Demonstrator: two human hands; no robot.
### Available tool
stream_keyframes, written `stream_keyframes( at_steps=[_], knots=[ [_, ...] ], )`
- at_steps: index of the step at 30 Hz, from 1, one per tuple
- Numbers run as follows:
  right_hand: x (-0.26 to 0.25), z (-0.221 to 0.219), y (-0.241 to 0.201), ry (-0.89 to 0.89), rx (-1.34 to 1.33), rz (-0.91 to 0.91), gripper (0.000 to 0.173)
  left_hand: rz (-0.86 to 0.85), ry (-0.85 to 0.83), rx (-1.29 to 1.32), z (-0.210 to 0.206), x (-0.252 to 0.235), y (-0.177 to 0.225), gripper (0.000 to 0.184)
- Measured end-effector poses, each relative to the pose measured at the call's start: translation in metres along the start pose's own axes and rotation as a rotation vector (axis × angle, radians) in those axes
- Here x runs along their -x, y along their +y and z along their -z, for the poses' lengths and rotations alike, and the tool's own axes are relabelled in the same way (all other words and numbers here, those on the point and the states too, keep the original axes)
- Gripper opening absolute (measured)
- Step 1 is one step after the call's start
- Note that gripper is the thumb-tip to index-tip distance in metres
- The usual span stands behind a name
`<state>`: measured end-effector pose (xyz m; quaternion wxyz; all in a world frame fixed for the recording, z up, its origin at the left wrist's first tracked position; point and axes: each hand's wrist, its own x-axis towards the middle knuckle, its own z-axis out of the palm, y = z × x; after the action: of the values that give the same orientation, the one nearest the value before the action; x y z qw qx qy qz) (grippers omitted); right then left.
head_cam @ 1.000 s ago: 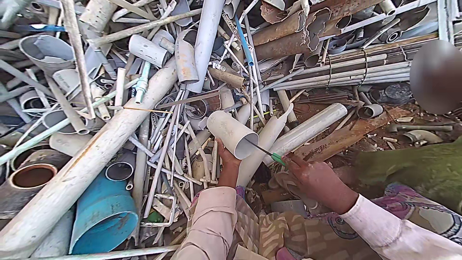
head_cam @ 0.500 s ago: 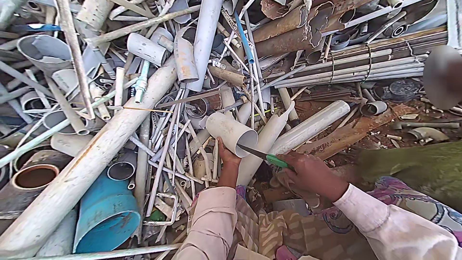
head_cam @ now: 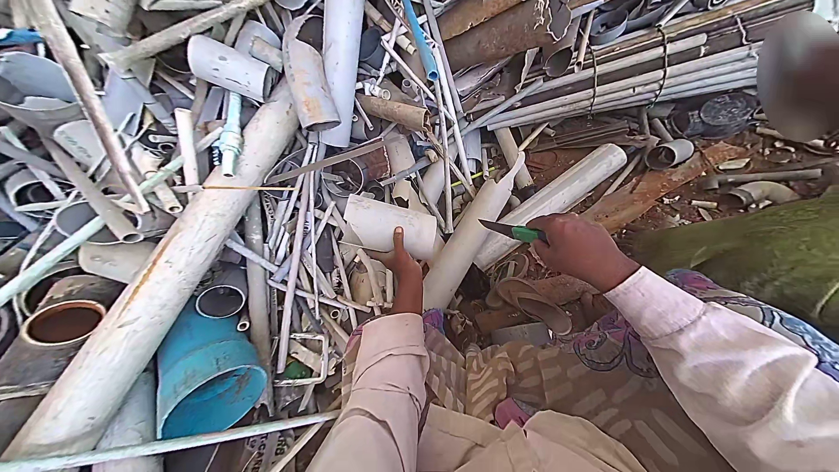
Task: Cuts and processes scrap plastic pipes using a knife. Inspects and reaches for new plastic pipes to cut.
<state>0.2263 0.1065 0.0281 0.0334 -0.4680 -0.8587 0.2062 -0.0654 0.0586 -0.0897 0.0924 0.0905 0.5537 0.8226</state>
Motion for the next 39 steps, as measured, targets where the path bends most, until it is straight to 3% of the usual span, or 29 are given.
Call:
stream_keyframes(
  at_steps=[3,8,12,17,21,24,28,32,39],
  knots=[
    [0.000,0.003,0.005,0.025,-0.004,0.010,0.019,-0.071,-0.102,-0.232,0.011,0.008,-0.017,0.114],
    [-0.001,0.004,0.012,-0.001,-0.031,0.020,0.021,-0.193,-0.286,-0.661,0.057,0.022,-0.085,0.127],
    [0.003,0.013,0.012,-0.054,-0.049,-0.030,0.023,-0.133,-0.325,-0.596,0.040,0.033,-0.079,0.125],
    [0.003,0.016,0.015,-0.053,-0.066,0.003,0.024,-0.375,-0.382,-0.554,0.027,0.022,-0.062,0.127],
    [0.003,0.014,0.014,-0.062,-0.051,0.025,0.023,-0.277,-0.493,-0.738,0.048,0.024,-0.078,0.129],
    [0.001,0.010,0.015,-0.048,-0.073,0.003,0.020,-0.138,-0.479,-0.690,0.042,0.027,-0.081,0.124],
    [-0.006,0.005,0.022,0.148,-0.381,-0.087,0.037,-0.065,-0.506,-0.563,0.034,0.034,-0.063,0.117],
    [-0.007,0.008,0.023,0.341,-0.989,-0.142,0.037,-0.317,-0.649,-0.507,0.018,0.047,-0.031,0.127],
    [-0.013,0.016,0.018,0.171,-1.383,-0.275,0.024,-0.906,-0.820,-0.523,0.015,0.069,0.032,0.122]
  ],
)
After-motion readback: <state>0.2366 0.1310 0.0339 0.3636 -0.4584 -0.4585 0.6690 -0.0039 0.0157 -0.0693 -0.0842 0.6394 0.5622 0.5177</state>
